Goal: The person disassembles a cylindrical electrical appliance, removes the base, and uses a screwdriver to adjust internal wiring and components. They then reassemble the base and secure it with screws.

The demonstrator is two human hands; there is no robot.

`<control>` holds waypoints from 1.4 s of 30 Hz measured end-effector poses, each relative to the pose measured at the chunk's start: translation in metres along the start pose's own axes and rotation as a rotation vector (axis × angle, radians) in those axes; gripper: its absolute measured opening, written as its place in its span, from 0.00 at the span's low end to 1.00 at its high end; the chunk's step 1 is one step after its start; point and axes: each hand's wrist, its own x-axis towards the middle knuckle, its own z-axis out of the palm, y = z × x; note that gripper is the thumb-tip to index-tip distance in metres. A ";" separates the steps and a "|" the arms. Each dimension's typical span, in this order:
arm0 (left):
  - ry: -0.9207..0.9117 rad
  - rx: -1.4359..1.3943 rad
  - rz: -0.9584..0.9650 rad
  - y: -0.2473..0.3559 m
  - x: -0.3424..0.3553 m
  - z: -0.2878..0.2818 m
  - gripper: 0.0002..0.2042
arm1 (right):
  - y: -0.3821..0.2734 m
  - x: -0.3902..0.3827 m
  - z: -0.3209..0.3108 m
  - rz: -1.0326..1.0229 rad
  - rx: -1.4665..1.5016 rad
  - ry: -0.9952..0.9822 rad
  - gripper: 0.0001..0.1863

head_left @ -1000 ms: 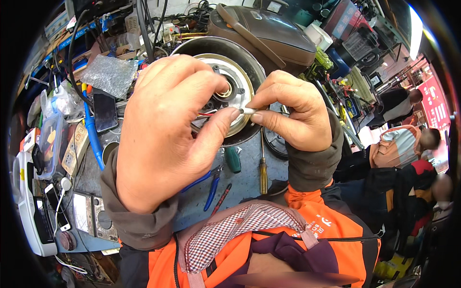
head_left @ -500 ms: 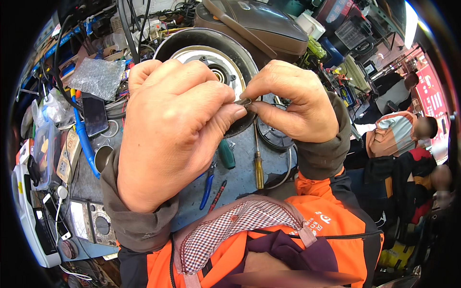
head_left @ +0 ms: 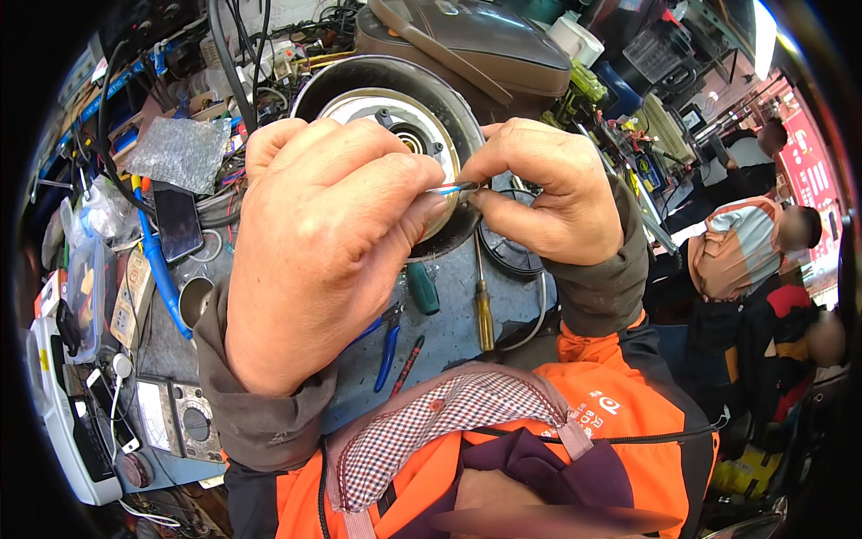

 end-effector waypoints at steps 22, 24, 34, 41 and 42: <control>-0.029 -0.002 0.001 -0.001 0.003 -0.004 0.18 | 0.005 -0.010 0.003 -0.101 0.006 0.093 0.13; -0.030 -0.001 -0.007 -0.001 0.002 -0.004 0.18 | 0.006 -0.009 0.004 -0.105 0.024 0.096 0.12; -0.048 -0.031 -0.053 0.005 0.002 -0.003 0.15 | 0.007 -0.009 0.007 -0.199 -0.075 0.131 0.13; -0.136 -0.014 -0.063 0.014 0.008 -0.002 0.13 | 0.008 -0.015 0.012 -0.159 -0.059 0.183 0.09; -0.150 -0.009 -0.080 0.015 0.007 -0.003 0.13 | 0.006 -0.015 0.011 -0.149 -0.042 0.178 0.09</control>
